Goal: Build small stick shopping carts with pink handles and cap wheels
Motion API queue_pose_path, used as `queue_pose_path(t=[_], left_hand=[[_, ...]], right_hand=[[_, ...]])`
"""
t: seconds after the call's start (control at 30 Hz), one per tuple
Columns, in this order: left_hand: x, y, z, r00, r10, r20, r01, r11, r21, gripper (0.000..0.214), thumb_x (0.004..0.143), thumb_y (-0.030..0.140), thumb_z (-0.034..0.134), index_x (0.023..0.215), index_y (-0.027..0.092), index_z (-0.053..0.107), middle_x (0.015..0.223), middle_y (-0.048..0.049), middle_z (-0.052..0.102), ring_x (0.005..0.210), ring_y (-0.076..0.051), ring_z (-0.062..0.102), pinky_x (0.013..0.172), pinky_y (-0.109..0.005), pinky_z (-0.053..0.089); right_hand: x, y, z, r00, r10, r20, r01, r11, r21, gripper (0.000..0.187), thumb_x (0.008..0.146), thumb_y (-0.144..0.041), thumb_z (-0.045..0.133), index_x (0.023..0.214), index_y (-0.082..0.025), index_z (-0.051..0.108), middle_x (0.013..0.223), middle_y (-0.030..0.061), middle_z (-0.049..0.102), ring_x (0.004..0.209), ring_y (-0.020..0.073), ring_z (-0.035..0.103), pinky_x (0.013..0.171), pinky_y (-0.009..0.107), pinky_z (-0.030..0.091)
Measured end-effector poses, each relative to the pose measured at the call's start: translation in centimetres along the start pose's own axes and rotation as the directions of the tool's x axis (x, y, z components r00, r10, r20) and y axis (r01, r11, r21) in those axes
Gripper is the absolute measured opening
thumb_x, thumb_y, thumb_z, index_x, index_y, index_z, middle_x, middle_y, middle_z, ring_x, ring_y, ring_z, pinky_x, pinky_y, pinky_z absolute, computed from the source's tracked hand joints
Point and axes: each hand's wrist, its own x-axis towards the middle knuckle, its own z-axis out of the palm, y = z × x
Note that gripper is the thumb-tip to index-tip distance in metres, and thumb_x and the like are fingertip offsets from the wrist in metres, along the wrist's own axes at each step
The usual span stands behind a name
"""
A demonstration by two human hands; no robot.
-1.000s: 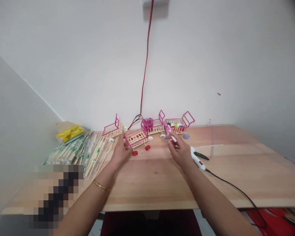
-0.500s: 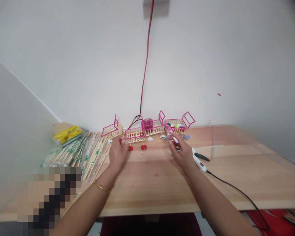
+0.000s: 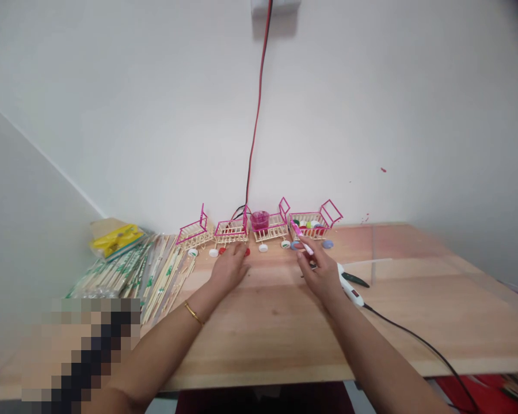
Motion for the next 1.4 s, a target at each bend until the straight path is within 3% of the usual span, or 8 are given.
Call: queue_pose_path(t=[0.47,0.53,0.6,0.67,0.77,0.93,1.13,1.4], left_hand=[[0.8,-0.2,1.3,0.997,0.077,-0.005,-0.077,0.997,0.006,0.049,0.079,0.022,0.064,0.126,0.017,0.050,0.140,-0.0155,0.045,0.131,-0.027,0.040,0.108,-0.043,0.034],[0.5,0.4,0.8,0.997,0.073,0.000,-0.073,0.997,0.010,0.034,0.082,0.022,0.061,0.115,0.015,0.057,0.129,-0.0158,0.055,0.121,-0.026,0.049,0.101,-0.041,0.040],[0.0,1.7,0.2,0.998,0.060,0.017,-0.060,0.998,0.015,0.015,0.088,0.024,0.053,0.089,0.014,0.064,0.099,-0.0134,0.066,0.097,-0.024,0.060,0.086,-0.037,0.045],[-0.8,3.4,-0.5,0.998,0.056,0.035,-0.057,0.998,0.016,0.031,0.093,0.031,0.046,0.071,0.015,0.061,0.075,-0.0098,0.066,0.077,-0.022,0.061,0.072,-0.033,0.045],[-2.2,6.0,-1.3,0.992,0.120,0.051,-0.119,0.993,-0.014,0.045,0.097,0.040,0.037,0.063,0.017,0.056,0.065,-0.0065,0.063,0.067,-0.019,0.058,0.066,-0.031,0.040],[-4.1,7.3,-1.2,0.984,0.157,0.086,-0.146,0.981,-0.124,0.045,0.100,0.038,0.025,0.068,0.019,0.050,0.065,-0.0045,0.062,0.062,-0.017,0.057,0.059,-0.029,0.034],[-3.8,5.5,0.0,0.986,0.012,0.167,0.012,0.990,-0.144,0.030,0.099,0.027,0.026,0.078,0.021,0.046,0.072,-0.0053,0.064,0.070,-0.020,0.062,0.061,-0.028,0.034],[-2.7,3.8,-0.6,0.988,-0.110,0.109,0.131,0.969,-0.210,0.023,0.098,0.025,0.028,0.091,0.020,0.050,0.079,-0.0052,0.065,0.072,-0.020,0.062,0.062,-0.028,0.033]], right_hand=[[0.1,-0.4,-0.1,1.000,0.027,0.013,-0.027,1.000,0.001,0.037,0.091,-0.030,0.051,0.127,-0.021,0.052,0.106,0.0095,0.070,0.071,0.0153,0.063,0.067,0.028,0.052],[0.1,-0.5,-0.1,0.999,0.029,0.020,-0.029,1.000,-0.004,0.037,0.091,-0.029,0.051,0.127,-0.022,0.052,0.105,0.0086,0.070,0.069,0.0147,0.062,0.066,0.028,0.052],[0.1,-0.5,-0.1,0.999,0.031,0.024,-0.030,0.999,-0.015,0.037,0.092,-0.029,0.051,0.128,-0.022,0.052,0.104,0.0079,0.070,0.070,0.0145,0.062,0.067,0.028,0.052],[0.0,-0.5,0.0,0.999,0.031,0.024,-0.030,0.999,-0.021,0.037,0.092,-0.029,0.050,0.128,-0.022,0.052,0.105,0.0081,0.070,0.072,0.0150,0.062,0.069,0.028,0.052],[-0.2,-0.2,0.3,0.999,0.032,0.034,-0.032,0.999,-0.012,0.036,0.093,-0.029,0.049,0.128,-0.022,0.052,0.108,0.0090,0.069,0.074,0.0154,0.064,0.070,0.028,0.053],[-0.4,0.0,0.4,0.998,0.022,0.061,-0.021,1.000,-0.009,0.033,0.095,-0.031,0.045,0.126,-0.022,0.054,0.100,0.0076,0.072,0.069,0.0149,0.066,0.066,0.028,0.053],[-0.2,-0.4,0.4,0.998,-0.056,0.019,0.058,0.995,-0.076,0.027,0.093,-0.034,0.051,0.113,-0.021,0.063,0.101,0.0089,0.072,0.083,0.0200,0.069,0.071,0.031,0.054],[1.5,-4.8,-1.1,1.000,-0.012,0.025,0.013,1.000,-0.022,0.027,0.093,-0.034,0.050,0.111,-0.021,0.065,0.087,0.0058,0.070,0.072,0.0158,0.065,0.066,0.027,0.051]])
